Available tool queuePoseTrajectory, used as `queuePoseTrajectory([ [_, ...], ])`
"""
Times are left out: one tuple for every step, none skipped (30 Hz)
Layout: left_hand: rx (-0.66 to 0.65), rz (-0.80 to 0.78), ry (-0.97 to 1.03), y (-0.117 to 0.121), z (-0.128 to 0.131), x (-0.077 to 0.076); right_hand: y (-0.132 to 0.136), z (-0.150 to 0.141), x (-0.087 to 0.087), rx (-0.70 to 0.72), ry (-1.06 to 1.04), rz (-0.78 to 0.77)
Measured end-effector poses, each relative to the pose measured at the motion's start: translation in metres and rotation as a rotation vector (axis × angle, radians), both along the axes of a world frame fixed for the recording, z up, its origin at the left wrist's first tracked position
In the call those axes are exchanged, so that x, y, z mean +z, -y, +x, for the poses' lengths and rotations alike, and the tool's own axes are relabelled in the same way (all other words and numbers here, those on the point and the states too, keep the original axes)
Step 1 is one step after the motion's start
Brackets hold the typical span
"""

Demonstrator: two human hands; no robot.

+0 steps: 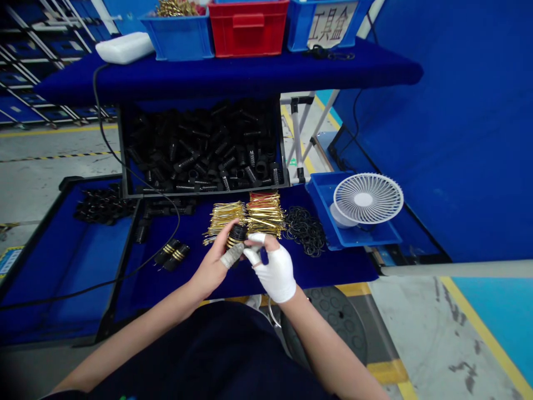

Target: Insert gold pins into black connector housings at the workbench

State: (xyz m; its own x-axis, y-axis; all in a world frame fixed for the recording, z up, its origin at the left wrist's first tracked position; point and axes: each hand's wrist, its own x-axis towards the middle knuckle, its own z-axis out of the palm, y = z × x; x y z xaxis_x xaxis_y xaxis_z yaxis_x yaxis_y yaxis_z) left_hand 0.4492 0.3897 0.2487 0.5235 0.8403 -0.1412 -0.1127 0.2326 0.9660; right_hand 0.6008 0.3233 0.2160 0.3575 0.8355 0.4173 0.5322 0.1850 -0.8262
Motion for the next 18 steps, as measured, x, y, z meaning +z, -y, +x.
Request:
queuePoseTrajectory([
  [0.002, -0.002, 0.007, -0.001, -0.001, 0.001, -0.002, 0.0, 0.0, -0.022, -0.088, -0.06],
  [-0.007, -0.009, 0.016, -0.001, -0.002, 0.003, -0.004, -0.001, -0.001, -0.019, -0.169, -0.114],
  [-0.032, -0.024, 0.022, -0.002, -0.003, 0.005, -0.006, -0.001, -0.001, 0.017, -0.241, -0.168],
  [-0.068, -0.05, 0.023, -0.002, -0.005, 0.006, -0.007, -0.001, -0.002, 0.082, -0.308, -0.229],
  [-0.11, -0.088, 0.023, -0.002, -0.007, 0.008, -0.008, -0.001, -0.002, 0.166, -0.375, -0.297],
  [-0.152, -0.133, 0.022, -0.002, -0.01, 0.01, -0.008, -0.002, -0.003, 0.255, -0.443, -0.366],
  [-0.182, -0.176, 0.024, -0.002, -0.012, 0.011, -0.008, -0.004, -0.003, 0.32, -0.503, -0.417],
  [-0.187, -0.207, 0.031, -0.001, -0.014, 0.011, -0.007, -0.006, -0.002, 0.347, -0.533, -0.436],
  [-0.163, -0.219, 0.044, 0.0, -0.016, 0.011, -0.007, -0.008, -0.002, 0.335, -0.526, -0.419],
  [-0.12, -0.217, 0.056, 0.001, -0.018, 0.01, -0.007, -0.01, -0.001, 0.299, -0.486, -0.374],
  [-0.075, -0.211, 0.063, 0.002, -0.018, 0.007, -0.008, -0.012, 0.0, 0.263, -0.428, -0.322],
  [-0.041, -0.22, 0.065, 0.004, -0.019, 0.004, -0.009, -0.014, 0.0, 0.246, -0.371, -0.28],
  [-0.034, -0.259, 0.065, 0.005, -0.019, 0.001, -0.011, -0.015, 0.001, 0.259, -0.331, -0.258],
  [-0.061, -0.33, 0.066, 0.006, -0.019, -0.003, -0.013, -0.015, 0.001, 0.3, -0.316, -0.256],
  [-0.111, -0.423, 0.073, 0.007, -0.018, -0.007, -0.016, -0.016, 0.0, 0.35, -0.322, -0.262],
  [-0.167, -0.52, 0.09, 0.008, -0.018, -0.01, -0.018, -0.016, 0.0, 0.394, -0.34, -0.269],
  [-0.216, -0.606, 0.119, 0.008, -0.019, -0.012, -0.02, -0.016, -0.001, 0.425, -0.363, -0.275],
  [-0.251, -0.671, 0.155, 0.008, -0.02, -0.014, -0.021, -0.017, -0.002, 0.444, -0.382, -0.28],
])
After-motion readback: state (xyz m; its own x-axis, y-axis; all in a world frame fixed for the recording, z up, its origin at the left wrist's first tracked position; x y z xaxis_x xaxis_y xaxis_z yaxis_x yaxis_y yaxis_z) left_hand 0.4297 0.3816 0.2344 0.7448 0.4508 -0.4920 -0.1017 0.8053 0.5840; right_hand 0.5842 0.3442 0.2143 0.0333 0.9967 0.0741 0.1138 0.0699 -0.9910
